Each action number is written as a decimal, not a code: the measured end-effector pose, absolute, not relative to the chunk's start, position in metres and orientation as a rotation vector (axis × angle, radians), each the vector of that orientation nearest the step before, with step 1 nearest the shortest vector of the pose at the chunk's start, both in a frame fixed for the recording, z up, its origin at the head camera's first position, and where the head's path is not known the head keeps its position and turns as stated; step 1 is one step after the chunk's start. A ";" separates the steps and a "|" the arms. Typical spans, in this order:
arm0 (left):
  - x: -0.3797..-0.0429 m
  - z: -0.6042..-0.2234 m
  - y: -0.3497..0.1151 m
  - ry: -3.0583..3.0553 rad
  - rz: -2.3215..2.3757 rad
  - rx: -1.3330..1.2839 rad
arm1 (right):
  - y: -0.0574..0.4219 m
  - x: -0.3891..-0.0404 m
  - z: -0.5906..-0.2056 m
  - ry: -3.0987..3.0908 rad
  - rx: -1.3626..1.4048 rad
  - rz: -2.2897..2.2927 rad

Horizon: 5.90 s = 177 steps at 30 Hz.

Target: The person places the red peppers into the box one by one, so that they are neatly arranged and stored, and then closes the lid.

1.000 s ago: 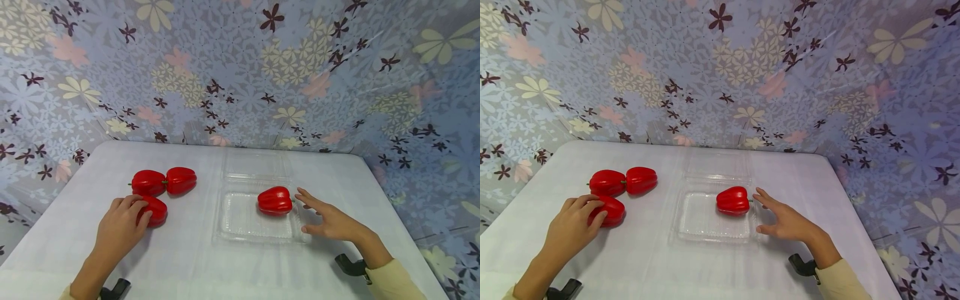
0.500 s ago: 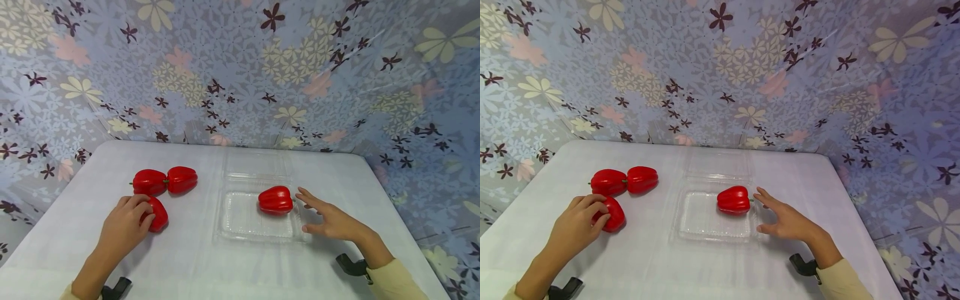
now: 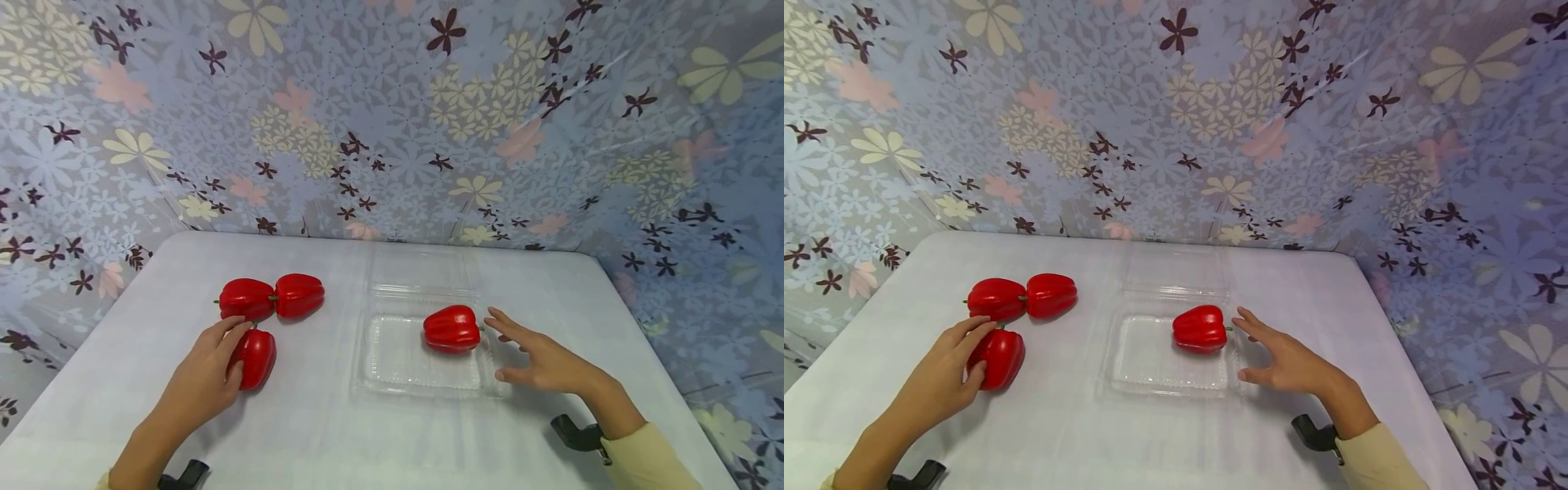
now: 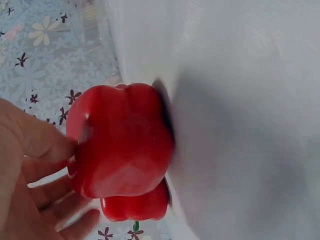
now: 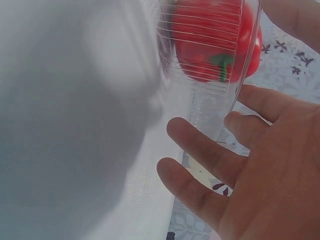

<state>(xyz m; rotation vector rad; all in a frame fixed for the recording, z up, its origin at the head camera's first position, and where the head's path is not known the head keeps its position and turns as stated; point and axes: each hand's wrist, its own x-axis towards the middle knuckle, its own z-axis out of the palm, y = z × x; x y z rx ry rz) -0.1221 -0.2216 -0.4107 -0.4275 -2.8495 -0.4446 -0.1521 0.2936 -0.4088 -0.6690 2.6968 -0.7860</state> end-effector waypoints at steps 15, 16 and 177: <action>-0.124 -0.410 -0.224 -2.876 -0.462 -0.491 | 0.294 -0.152 -0.412 2.695 -0.669 -0.806; -0.124 -0.410 -0.224 -2.884 -0.445 -0.484 | 0.294 -0.151 -0.412 2.696 -0.668 -0.801; -0.161 -0.363 -0.074 -2.688 -0.789 -1.121 | 0.296 -0.155 -0.408 2.643 -0.699 -0.822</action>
